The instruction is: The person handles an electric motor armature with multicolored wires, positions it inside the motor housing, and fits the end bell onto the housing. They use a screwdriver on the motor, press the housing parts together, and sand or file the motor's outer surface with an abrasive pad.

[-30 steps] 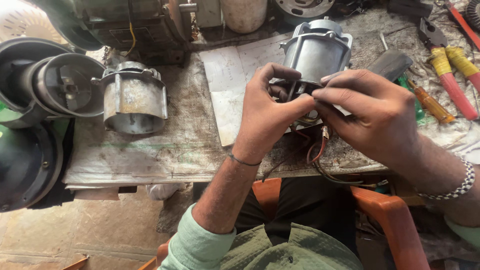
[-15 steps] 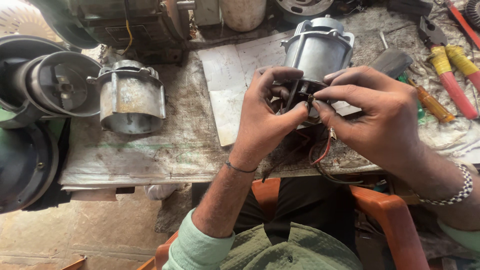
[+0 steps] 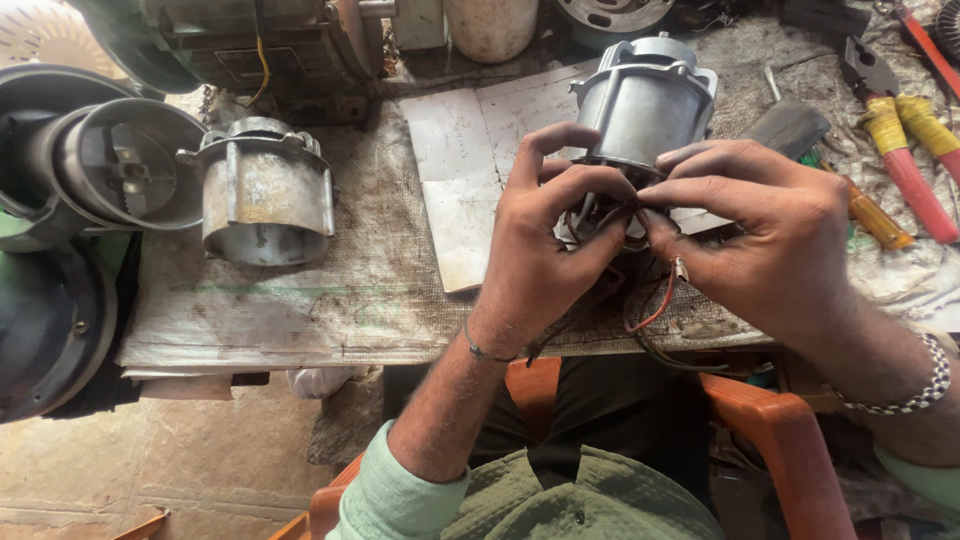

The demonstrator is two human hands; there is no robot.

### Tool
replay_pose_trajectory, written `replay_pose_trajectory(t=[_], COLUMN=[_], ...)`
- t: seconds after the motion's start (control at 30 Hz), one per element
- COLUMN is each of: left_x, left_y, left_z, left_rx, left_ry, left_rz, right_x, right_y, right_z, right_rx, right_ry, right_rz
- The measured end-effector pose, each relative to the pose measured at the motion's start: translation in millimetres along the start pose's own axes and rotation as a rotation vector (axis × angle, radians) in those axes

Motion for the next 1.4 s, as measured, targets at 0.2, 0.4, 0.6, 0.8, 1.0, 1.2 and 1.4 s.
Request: replay_pose_trajectory(t=[0.2, 0.4, 0.6, 0.8, 1.0, 1.2, 1.4], left_x=[-1, -1, -1, 0, 0, 0, 0], left_y=[-3, -3, -5, -7, -7, -10, -7], left_z=[0, 0, 0, 0, -1, -4, -2], left_rx=[-0.001, -0.013, 0.018, 0.031, 0.039, 0.04, 0.035], left_ry=[0.007, 0.04, 0.03, 0.048, 0.071, 0.079, 0.065], left_rz=[-0.015, -0.061, -0.128, -0.156, -0.155, -0.244, -0.247], right_x=[8, 11, 12, 18, 21, 20, 20], right_y=[1, 7, 13, 8, 5, 3, 4], right_z=[3, 9, 12, 15, 22, 22, 28], right_rx=[0.059, 0.298, 0.396, 0.447, 0.519, 0.553, 0.54], right_ry=[-0.056, -0.124, -0.186, -0.271, -0.312, -0.336, -0.338], right_rz=[-0.108, -0.282, -0.355, -0.42, -0.53, -0.584, -0.511])
Point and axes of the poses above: each hand's wrist, its own z-axis towards the middle knuckle, its own x-axis out of the back of the hand, y = z × x, the point moved 1 cm from there along z, towards the middle knuckle, and after that the axes turned 9 degrees about -y, right-handed, at the moved point
